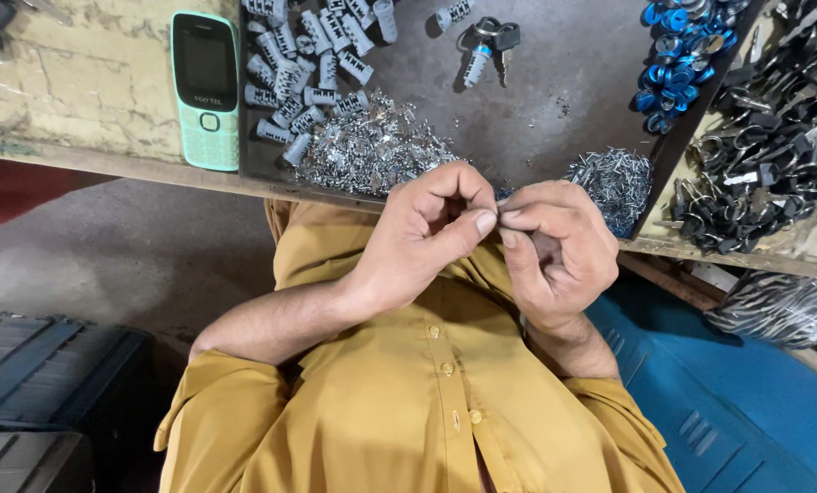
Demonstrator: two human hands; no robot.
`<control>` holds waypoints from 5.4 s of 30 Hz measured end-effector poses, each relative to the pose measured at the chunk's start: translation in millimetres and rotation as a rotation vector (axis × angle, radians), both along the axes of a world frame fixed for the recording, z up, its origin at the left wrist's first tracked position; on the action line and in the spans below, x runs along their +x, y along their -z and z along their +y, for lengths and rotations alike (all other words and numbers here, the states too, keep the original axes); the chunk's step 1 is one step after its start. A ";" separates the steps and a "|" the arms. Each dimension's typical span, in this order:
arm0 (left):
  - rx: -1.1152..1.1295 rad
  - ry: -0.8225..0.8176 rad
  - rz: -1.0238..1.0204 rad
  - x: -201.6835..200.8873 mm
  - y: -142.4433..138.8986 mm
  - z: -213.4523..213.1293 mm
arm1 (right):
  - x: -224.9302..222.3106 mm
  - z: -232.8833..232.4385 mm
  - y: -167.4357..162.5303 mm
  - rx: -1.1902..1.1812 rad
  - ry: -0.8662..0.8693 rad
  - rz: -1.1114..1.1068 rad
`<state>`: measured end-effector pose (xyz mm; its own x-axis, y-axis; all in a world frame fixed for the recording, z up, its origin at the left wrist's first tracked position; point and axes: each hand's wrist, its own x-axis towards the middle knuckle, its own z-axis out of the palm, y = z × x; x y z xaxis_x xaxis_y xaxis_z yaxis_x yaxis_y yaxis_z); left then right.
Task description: The person sits at a workbench assembling small lock cylinders by hand. They pick a metal lock body, place a blue cap or pin into it, press the parts together with both hands, and set the finished unit aside, repeating the cycle with new parts from the tray.
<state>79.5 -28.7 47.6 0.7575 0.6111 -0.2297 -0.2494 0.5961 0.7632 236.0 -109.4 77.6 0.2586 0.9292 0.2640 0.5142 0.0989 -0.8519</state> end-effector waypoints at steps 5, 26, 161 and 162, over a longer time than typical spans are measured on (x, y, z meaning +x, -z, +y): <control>-0.179 0.030 0.010 0.8 -2.4 -1.2 | 2.1 -1.3 0.7 0.032 0.000 -0.009; -0.020 0.022 0.029 -2.2 5.9 1.1 | 7.0 -2.5 5.7 -0.217 0.073 0.349; -0.174 0.043 -0.095 -21.0 3.4 17.8 | -3.3 18.0 -1.1 -0.018 -0.039 0.052; -0.126 0.030 -0.073 -19.5 2.3 17.4 | -2.3 17.8 -1.5 -0.011 -0.038 0.029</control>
